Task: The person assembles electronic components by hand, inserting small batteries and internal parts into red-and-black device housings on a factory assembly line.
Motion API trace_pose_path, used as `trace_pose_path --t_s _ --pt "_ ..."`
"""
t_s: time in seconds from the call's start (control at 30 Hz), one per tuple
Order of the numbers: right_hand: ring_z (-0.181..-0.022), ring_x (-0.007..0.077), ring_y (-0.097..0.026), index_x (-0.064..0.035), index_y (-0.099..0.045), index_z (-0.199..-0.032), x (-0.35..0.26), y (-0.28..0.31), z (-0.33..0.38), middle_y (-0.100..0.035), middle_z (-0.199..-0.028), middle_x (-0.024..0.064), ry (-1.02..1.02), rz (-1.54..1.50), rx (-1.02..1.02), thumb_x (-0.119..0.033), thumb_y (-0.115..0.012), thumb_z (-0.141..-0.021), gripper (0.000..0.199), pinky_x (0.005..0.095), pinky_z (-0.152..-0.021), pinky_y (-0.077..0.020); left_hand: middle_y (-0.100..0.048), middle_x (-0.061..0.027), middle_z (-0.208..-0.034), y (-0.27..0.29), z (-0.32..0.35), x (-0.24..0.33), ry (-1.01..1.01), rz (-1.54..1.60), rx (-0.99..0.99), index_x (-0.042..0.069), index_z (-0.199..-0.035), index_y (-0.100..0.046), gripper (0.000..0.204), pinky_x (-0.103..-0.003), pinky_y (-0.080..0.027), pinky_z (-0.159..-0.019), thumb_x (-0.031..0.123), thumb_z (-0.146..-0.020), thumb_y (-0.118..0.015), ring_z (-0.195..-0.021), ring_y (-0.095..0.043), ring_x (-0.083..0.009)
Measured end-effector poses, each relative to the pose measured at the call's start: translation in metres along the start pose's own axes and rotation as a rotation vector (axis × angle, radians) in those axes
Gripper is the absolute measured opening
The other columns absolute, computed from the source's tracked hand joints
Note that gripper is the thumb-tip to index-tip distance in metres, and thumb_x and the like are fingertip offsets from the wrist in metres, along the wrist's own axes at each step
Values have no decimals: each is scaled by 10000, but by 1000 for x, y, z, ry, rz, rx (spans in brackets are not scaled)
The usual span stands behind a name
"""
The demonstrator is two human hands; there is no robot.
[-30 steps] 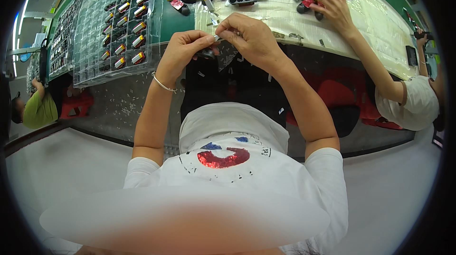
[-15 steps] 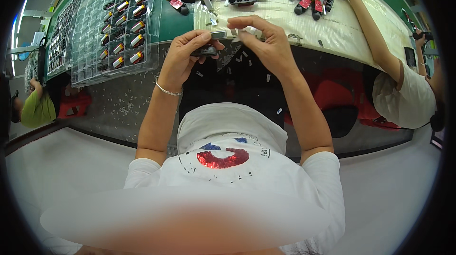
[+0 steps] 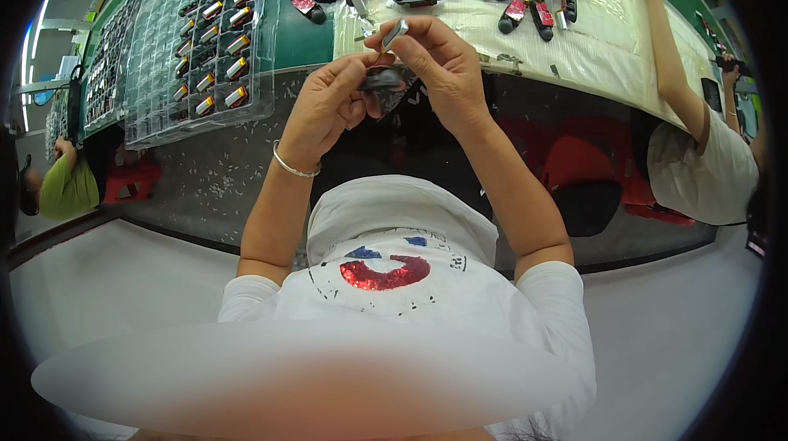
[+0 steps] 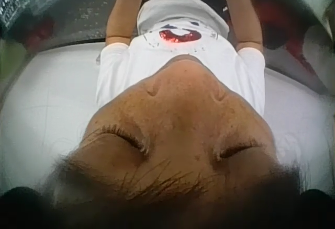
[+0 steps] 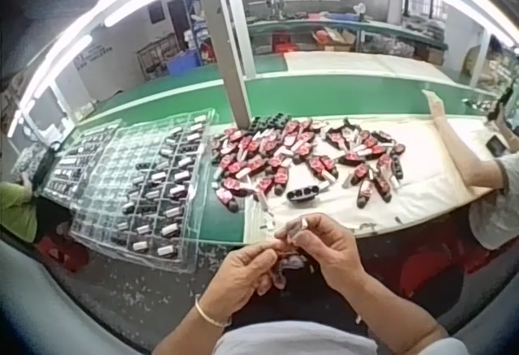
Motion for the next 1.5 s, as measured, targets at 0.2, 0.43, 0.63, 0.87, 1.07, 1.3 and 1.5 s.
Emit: trace_pose_path --t_s 0.2,0.43,0.63,0.87,1.07,1.3,1.5 --pt "-915 149 -630 -40 -658 -1089 -31 -7 0 -678 -994 63 218 372 -44 -107 -635 -914 190 276 -816 -495 -674 -40 -957 7 8 20 -158 -267 106 -18 -1169 -629 358 -175 -502 -645 25 -830 -733 -806 -625 -62" --pt "-818 245 -611 -124 -711 -1028 -54 -43 6 -656 -893 43 592 1123 -106 -84 -705 -813 219 359 -794 -458 -666 -39 -1002 10 15 28 -315 -299 217 -26 -1179 -614 369 -185 -524 -758 -21 -825 -716 -854 -625 -68" --pt "-888 225 -622 -142 -704 -1090 -54 -41 5 -660 -928 40 632 1144 -156 -118 -702 -817 274 380 -852 -466 -665 -87 -1052 12 18 34 -297 -369 244 -57 -1177 -605 321 -242 -538 -849 -17 -864 -663 -942 -638 -114" --pt "-909 242 -621 -121 -687 -1107 -57 -48 0 -654 -936 43 674 1230 -261 -118 -695 -820 287 378 -851 -475 -662 -3 -888 15 19 41 -350 -360 253 -18 -1167 -632 299 -139 -452 -637 6 -872 -675 -747 -567 -6" --pt "-895 259 -616 -108 -679 -1115 -55 -56 -4 -639 -908 57 686 1283 -370 -121 -691 -823 293 373 -834 -481 -679 -61 -1011 15 22 44 -368 -334 230 -43 -1158 -624 288 -179 -518 -759 -5 -875 -664 -873 -633 -62" --pt "-822 243 -627 -98 -671 -1128 -54 -51 -1 -635 -919 71 661 1163 -312 -61 -702 -786 345 339 -692 -522 -678 -86 -1031 13 23 48 -339 -267 198 -65 -1147 -617 283 -212 -542 -811 -14 -872 -663 -904 -652 -99" --pt "-809 231 -622 -113 -674 -1131 -55 -55 -1 -630 -922 62 662 1171 -341 -48 -706 -771 367 333 -676 -521 -679 -82 -1037 14 24 50 -358 -309 209 -60 -1149 -619 282 -207 -538 -807 -13 -874 -661 -898 -652 -95"
Point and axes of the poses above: each hand's wrist, its own z-axis away from the middle knuckle, its own y-axis out of the back of the hand, x = y × z, the point moved 9 cm from there along -z, towards the middle knuckle
